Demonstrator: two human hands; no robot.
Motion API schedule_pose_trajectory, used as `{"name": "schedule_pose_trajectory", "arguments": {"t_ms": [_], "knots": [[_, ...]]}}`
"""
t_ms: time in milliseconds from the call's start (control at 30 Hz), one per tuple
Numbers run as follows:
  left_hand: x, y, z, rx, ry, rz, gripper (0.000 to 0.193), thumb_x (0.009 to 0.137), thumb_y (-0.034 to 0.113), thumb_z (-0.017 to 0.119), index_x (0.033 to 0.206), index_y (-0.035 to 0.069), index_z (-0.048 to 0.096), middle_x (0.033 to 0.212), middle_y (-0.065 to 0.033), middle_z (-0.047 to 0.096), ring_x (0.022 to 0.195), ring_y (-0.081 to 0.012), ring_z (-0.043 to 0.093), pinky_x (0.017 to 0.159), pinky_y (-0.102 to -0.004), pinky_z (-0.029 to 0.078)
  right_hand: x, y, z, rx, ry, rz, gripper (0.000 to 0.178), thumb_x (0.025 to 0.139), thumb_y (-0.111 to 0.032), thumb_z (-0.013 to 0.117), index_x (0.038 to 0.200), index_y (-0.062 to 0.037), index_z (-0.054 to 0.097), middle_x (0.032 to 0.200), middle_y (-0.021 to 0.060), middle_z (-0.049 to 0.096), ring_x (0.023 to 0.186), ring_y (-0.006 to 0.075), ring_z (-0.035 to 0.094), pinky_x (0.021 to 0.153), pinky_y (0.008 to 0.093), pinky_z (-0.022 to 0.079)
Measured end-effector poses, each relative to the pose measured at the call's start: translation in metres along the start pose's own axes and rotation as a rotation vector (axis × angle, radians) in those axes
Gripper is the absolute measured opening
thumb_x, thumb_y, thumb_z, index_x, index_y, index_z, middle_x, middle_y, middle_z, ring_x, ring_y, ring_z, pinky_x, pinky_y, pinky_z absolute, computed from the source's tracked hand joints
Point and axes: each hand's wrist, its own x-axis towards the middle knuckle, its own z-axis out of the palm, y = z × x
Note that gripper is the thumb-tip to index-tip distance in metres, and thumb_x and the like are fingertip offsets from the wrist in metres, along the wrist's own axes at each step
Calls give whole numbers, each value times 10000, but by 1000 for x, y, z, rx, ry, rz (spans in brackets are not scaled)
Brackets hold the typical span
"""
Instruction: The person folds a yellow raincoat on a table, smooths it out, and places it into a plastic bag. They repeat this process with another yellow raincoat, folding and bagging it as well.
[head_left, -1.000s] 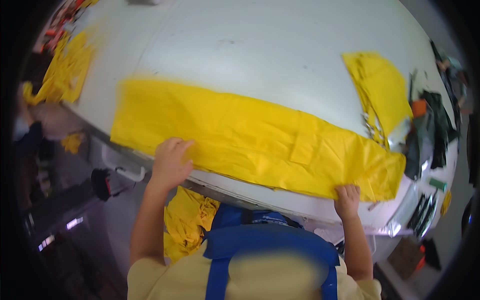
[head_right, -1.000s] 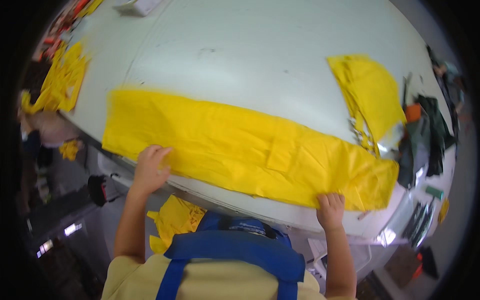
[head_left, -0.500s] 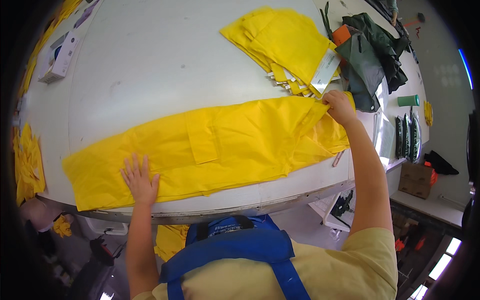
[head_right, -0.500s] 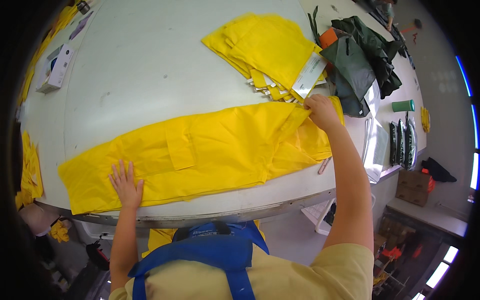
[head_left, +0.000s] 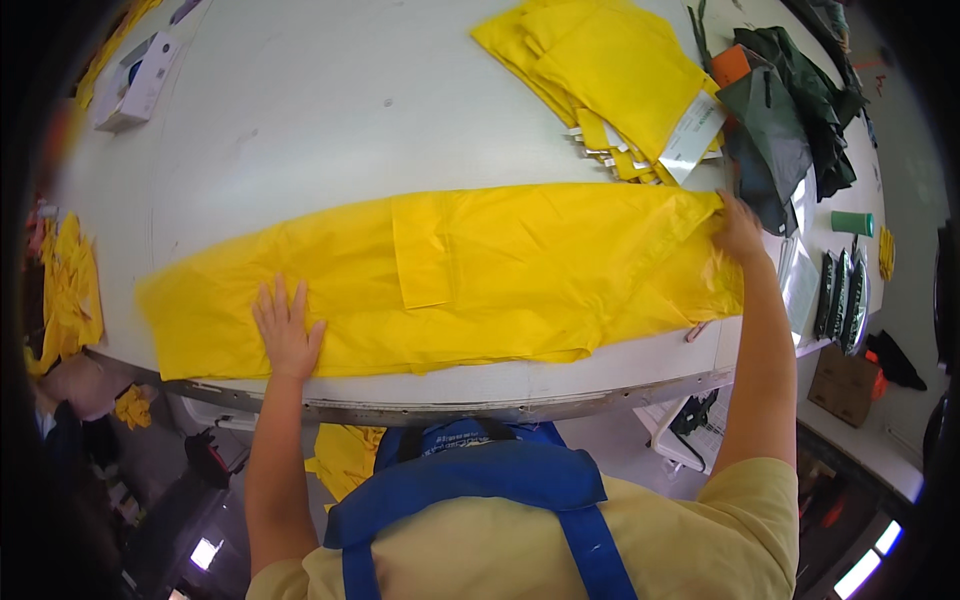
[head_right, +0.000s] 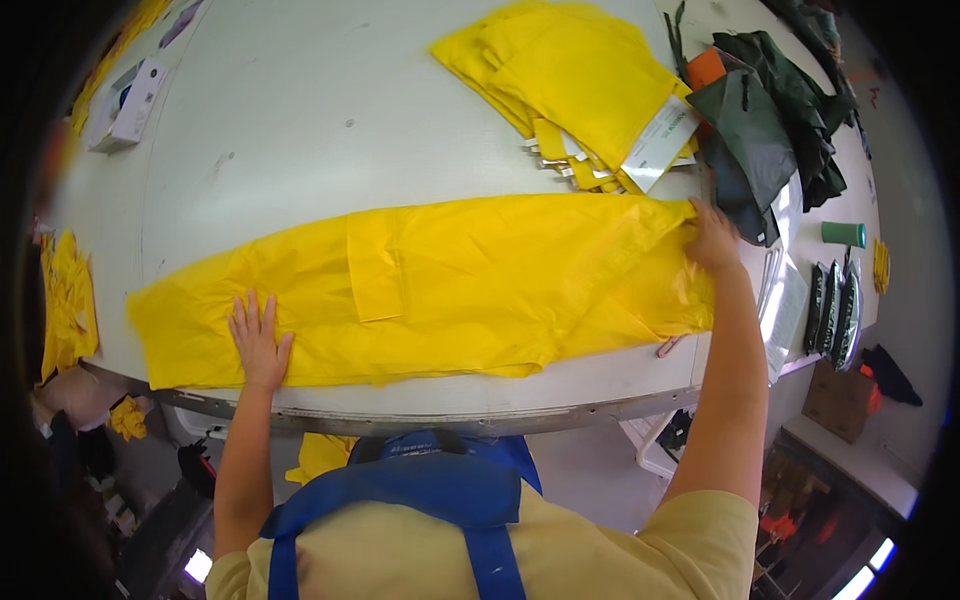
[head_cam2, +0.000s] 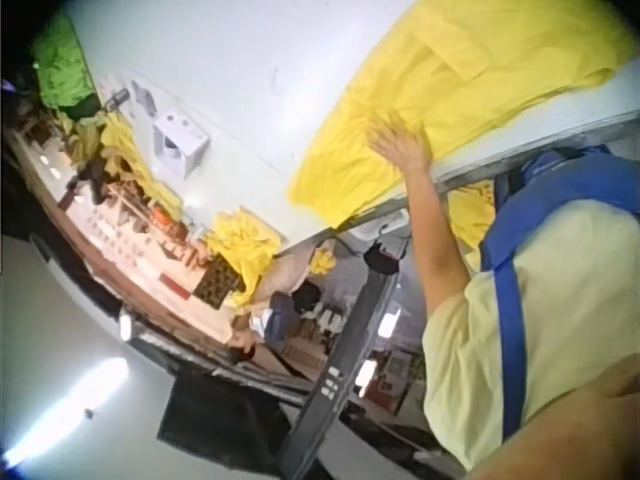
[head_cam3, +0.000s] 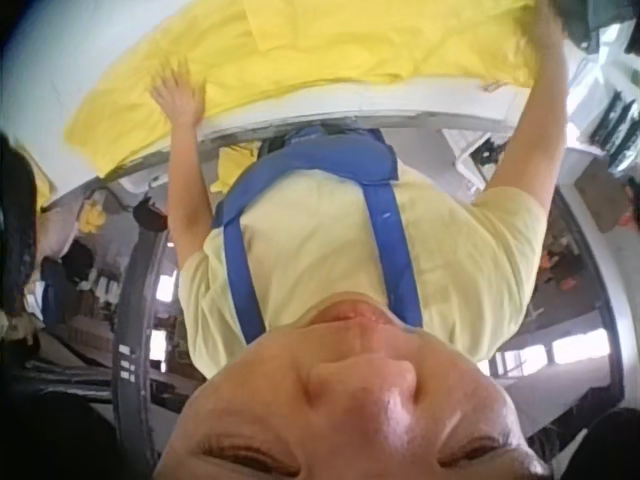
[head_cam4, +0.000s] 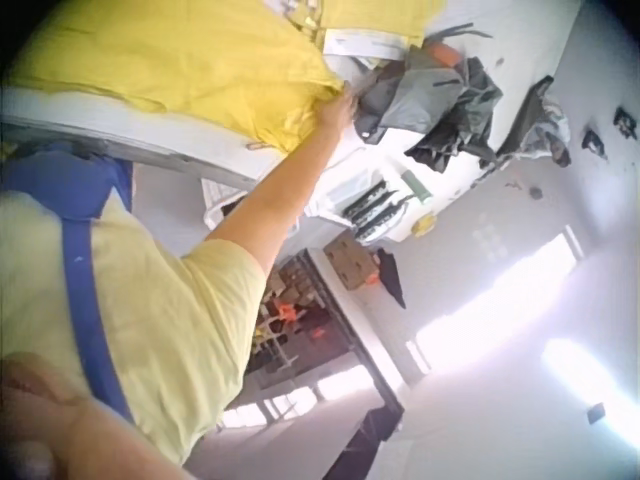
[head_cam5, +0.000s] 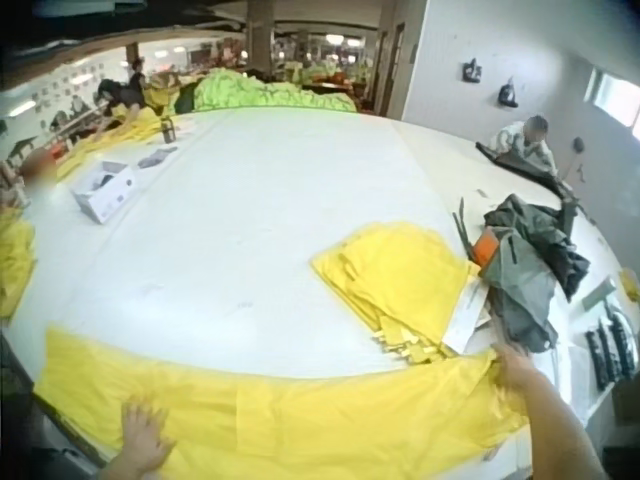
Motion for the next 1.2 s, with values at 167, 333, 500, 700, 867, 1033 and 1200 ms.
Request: {"name": "schedule_pose_trajectory", "arguments": {"t_ms": [167,333,500,700,867,1033,1200], "knots": [[2,-4,-8,3,-27,7,683,859,466,536,1431,140,355,1536,-164,179,1404,-423,112,1112,-574,58,-17,-22,-4,-145,377,-22,646,764,-77,643,1362,-170,416,1432,130,382,1321,362,339,1089,466,267],[-27,110,-49,-504,105,213,702,741,452,695,1359,219,457,1518,-161,199,1388,-441,147,1064,-671,71,-140,-257,-28,467,309,-486,647,791,-254,688,1377,-151,434,1478,170,305,1375,386,230,1123,515,168],[-42,103,-16,-200,61,252,672,703,321,742,1325,244,498,1487,-155,246,1373,-419,194,1070,-652,114,-198,-354,8,246,60,-650,621,804,-341,658,1375,-211,449,1499,103,299,1407,350,188,1115,564,104],[-116,-12,-19,-510,341,-447,717,779,154,687,1413,144,351,1478,-194,244,1360,-387,238,1096,-548,192,-201,-365,15,207,42,-627,599,827,-324,632,1376,-173,447,1489,127,310,1397,360,205,1115,546,116],[-103,-123,10,-1723,922,-1475,606,879,201,651,1377,40,345,1428,-157,349,1299,-309,360,992,-457,390,-227,-403,40,545,152,-543,730,791,-289,681,1400,-46,359,1477,219,281,1375,373,234,1113,496,158],[-97,-183,27,-2336,746,-1229,422,902,219,603,1284,83,487,1265,-122,547,1155,-327,517,974,-513,425,-245,-426,33,432,153,-488,1065,641,-502,772,1433,-8,259,1488,230,254,1389,372,216,1115,499,147],[-101,-212,-24,-2241,884,-950,389,895,140,547,1261,22,487,1243,-147,554,1154,-325,517,982,-492,428,-257,-438,31,413,145,-449,1172,548,-529,809,1428,8,252,1487,224,260,1405,347,205,1122,492,154]]}}
